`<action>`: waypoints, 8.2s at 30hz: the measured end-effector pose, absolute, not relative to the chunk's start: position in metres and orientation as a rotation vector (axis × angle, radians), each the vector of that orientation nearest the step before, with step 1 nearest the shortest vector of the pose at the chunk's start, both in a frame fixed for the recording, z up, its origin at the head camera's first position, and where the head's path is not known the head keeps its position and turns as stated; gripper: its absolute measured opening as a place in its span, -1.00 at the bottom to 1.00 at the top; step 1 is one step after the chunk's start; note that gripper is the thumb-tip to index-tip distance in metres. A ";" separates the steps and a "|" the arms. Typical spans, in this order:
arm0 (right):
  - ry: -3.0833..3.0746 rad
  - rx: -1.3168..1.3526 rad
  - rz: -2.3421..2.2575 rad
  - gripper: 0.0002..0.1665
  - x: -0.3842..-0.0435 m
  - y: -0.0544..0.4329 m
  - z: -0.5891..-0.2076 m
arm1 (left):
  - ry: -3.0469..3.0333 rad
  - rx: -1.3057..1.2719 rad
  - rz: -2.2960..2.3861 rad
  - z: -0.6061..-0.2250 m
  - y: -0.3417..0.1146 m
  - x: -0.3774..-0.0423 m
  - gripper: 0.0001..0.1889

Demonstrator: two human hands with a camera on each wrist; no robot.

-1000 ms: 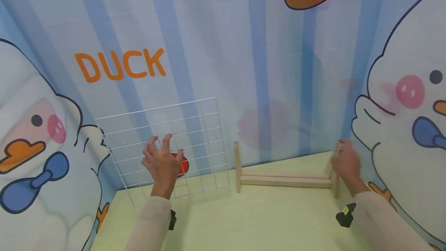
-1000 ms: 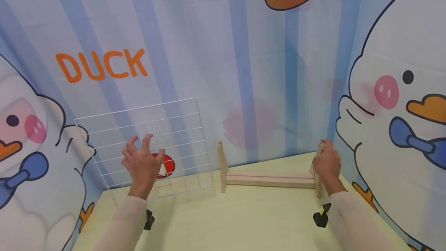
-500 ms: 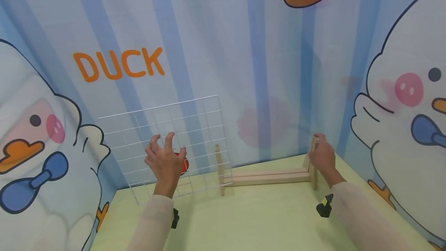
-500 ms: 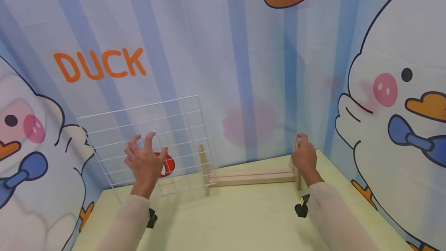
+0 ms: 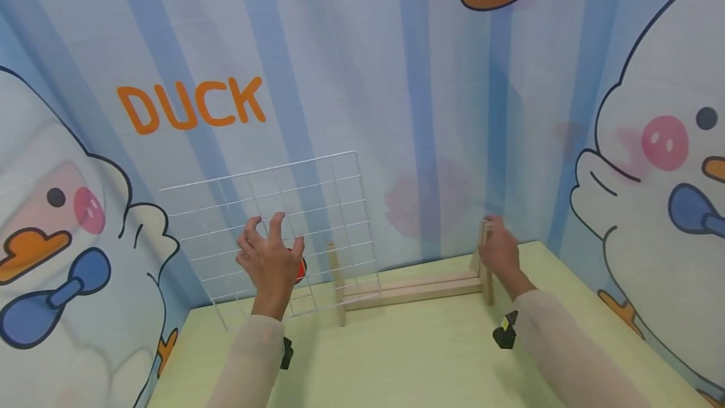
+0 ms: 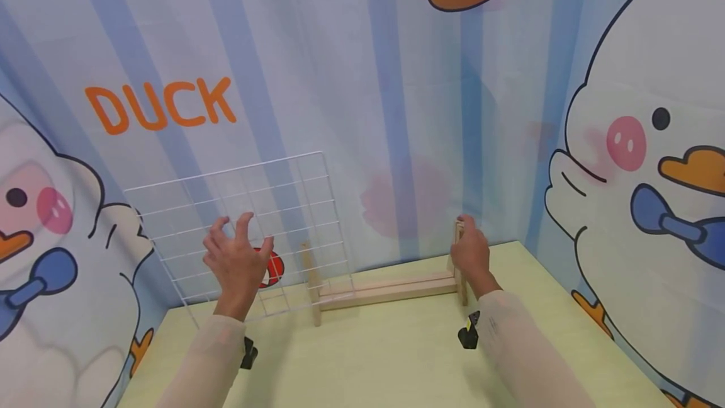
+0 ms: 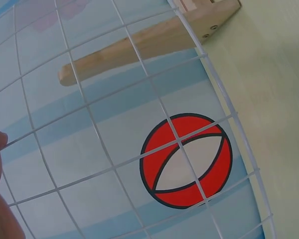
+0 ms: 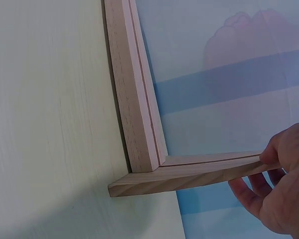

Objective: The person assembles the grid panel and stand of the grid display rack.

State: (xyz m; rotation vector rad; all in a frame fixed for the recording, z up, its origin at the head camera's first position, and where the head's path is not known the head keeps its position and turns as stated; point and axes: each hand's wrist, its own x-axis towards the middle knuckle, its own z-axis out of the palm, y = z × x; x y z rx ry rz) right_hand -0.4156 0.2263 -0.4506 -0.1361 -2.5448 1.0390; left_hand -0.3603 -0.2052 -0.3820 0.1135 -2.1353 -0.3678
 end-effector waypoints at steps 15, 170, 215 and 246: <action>-2.562 -0.102 1.067 -0.20 -0.424 0.185 -0.452 | -2.120 0.114 -0.355 -0.376 -0.205 -0.357 -0.39; -2.387 -0.070 1.023 0.42 -0.426 0.136 -0.341 | -2.082 0.140 -0.210 -0.364 -0.030 -0.419 -0.44; -2.307 -0.019 0.972 0.35 -0.432 0.140 -0.350 | -2.261 0.211 -0.962 -0.332 -0.159 -0.391 0.17; -2.347 -0.034 0.973 0.36 -0.434 0.144 -0.368 | -2.253 0.075 -0.849 -0.365 -0.172 -0.400 0.15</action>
